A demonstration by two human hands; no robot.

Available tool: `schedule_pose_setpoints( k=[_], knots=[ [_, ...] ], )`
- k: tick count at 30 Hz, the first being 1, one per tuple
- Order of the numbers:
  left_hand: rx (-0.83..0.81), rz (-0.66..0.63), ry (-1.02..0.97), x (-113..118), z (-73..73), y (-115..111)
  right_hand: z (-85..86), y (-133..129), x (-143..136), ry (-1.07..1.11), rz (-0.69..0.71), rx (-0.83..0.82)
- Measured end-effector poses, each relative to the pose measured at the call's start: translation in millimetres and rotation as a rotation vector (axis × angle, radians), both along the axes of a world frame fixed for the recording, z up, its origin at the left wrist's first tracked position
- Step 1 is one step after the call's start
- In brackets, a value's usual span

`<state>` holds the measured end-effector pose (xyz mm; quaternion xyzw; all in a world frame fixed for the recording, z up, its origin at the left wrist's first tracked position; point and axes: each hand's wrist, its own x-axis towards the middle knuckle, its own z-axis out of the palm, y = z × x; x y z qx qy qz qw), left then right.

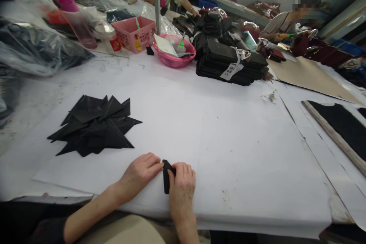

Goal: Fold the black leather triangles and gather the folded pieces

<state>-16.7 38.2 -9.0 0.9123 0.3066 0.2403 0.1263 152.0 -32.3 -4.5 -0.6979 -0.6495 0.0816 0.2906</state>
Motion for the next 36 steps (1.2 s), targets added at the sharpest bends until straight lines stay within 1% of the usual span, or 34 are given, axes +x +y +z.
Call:
schedule_pose_setpoints(
  k=[3,8,11,15,21,28,36],
  knots=[
    [-0.019,0.053,-0.050,2.6,-3.2,1.9,-0.4,-0.1,-0.2,-0.006,0.010,0.025],
    [-0.068,0.073,-0.074,2.1,-4.6,2.0,0.5,-2.2,-0.3,0.003,0.040,-0.032],
    [-0.017,0.053,-0.054,1.0,-4.6,0.7,-0.4,-2.6,-2.0,-0.006,0.030,0.021],
    [0.060,0.029,-0.037,0.5,-2.8,-0.4,-0.8,-2.2,-6.0,-0.090,0.020,0.101],
    [0.151,-0.007,-0.018,-0.7,-1.0,-1.9,2.0,-3.0,-8.2,-0.163,0.030,0.147],
    [0.189,0.000,0.022,-0.9,-2.0,-3.3,0.0,-4.6,-8.7,-0.217,0.045,0.171],
    [0.194,0.008,0.035,0.1,-1.0,-4.2,-2.0,-5.1,-9.0,-0.232,0.043,0.169]
  ],
)
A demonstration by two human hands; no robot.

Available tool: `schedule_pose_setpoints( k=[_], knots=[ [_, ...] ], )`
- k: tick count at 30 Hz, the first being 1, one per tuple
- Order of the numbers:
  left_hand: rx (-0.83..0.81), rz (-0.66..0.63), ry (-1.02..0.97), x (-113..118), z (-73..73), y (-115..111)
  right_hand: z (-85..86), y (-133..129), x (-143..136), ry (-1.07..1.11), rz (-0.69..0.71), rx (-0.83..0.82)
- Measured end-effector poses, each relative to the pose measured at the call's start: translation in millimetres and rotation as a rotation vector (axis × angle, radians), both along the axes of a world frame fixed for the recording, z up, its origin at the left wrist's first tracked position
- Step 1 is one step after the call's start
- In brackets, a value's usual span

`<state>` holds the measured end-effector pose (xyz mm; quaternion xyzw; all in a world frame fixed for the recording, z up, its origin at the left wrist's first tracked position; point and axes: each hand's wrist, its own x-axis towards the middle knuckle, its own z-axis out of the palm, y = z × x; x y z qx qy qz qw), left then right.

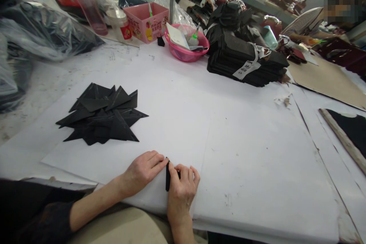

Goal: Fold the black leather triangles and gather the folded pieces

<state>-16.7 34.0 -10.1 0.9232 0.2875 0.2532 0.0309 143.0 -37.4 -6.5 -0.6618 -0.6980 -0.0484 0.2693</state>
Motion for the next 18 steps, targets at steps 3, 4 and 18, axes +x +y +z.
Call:
schedule_pose_setpoints(
  k=[3,4,18],
  knots=[
    [0.012,0.007,-0.002,0.5,1.1,0.2,0.0,-0.3,0.2,-0.002,0.002,-0.007],
    [0.016,0.011,-0.003,0.6,1.5,0.3,0.0,-0.4,0.3,-0.001,0.003,-0.006],
    [-0.005,0.004,0.035,0.8,-0.6,-0.4,0.2,0.3,0.4,-0.010,0.008,0.007]
  ],
)
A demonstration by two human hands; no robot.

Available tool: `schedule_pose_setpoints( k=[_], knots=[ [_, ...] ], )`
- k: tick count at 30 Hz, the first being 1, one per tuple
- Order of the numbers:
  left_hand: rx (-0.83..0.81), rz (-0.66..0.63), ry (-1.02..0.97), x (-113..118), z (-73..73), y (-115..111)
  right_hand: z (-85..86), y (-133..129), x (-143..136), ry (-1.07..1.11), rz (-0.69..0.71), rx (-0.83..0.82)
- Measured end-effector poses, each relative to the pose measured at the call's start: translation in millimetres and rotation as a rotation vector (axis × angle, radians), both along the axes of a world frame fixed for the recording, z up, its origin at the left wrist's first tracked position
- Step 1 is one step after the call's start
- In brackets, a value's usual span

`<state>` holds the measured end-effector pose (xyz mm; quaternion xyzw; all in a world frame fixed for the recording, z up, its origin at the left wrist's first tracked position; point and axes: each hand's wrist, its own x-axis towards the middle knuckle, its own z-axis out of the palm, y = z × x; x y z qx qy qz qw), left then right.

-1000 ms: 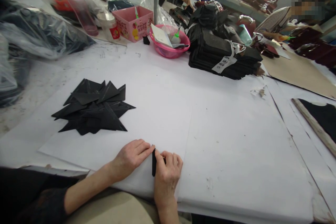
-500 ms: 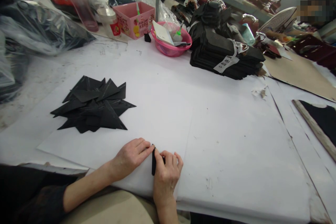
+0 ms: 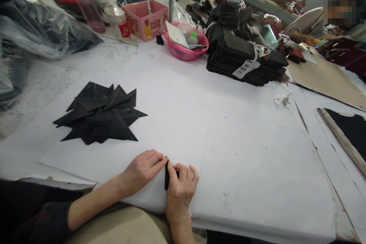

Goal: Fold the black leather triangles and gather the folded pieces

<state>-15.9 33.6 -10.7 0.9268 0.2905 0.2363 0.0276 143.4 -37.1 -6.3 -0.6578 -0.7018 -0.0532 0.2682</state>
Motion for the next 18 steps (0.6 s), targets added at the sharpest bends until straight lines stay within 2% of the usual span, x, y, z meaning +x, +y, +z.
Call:
schedule_pose_setpoints(
  k=[8,14,18],
  knots=[
    [0.015,0.012,0.015,1.6,3.5,1.2,0.1,0.2,0.3,0.010,-0.010,-0.010],
    [0.058,-0.004,0.089,-10.2,7.3,13.6,-2.6,13.0,-11.7,0.061,-0.036,-0.014],
    [0.092,-0.105,0.086,-17.3,5.1,23.2,-5.5,19.7,-18.9,0.073,-0.050,-0.003]
  ],
)
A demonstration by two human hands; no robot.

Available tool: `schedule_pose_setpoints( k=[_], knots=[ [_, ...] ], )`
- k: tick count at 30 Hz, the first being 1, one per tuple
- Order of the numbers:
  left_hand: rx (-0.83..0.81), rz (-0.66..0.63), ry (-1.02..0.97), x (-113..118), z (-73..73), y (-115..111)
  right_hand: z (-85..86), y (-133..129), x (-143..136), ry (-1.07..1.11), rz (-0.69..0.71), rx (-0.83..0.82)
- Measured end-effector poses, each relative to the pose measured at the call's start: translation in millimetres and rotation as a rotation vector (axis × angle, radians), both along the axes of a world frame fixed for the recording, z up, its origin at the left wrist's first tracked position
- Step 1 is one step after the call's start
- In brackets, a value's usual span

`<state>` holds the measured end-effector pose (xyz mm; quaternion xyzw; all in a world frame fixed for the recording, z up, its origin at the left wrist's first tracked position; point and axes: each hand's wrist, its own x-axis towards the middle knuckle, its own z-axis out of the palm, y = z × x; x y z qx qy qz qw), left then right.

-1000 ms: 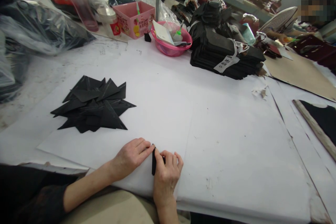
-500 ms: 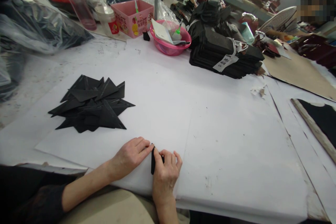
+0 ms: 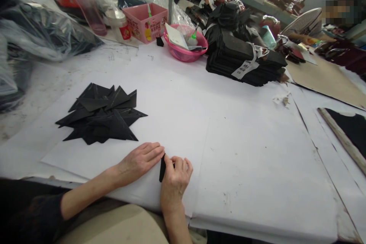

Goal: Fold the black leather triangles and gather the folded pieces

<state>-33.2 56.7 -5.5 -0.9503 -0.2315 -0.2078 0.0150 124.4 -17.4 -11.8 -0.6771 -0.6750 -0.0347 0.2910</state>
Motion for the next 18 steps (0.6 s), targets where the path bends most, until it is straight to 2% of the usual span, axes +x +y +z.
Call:
schedule_pose_setpoints(
  k=[3,10,18],
  knots=[
    [0.007,-0.051,-0.003,-1.9,-2.0,2.7,0.0,0.0,-0.1,-0.008,-0.004,0.000],
    [0.051,-0.052,0.044,-2.2,-0.4,1.3,3.8,-11.2,11.6,0.000,0.036,-0.015],
    [0.043,-0.049,0.029,-3.3,2.0,1.1,-1.8,-15.5,24.8,0.061,0.150,0.010]
  ],
)
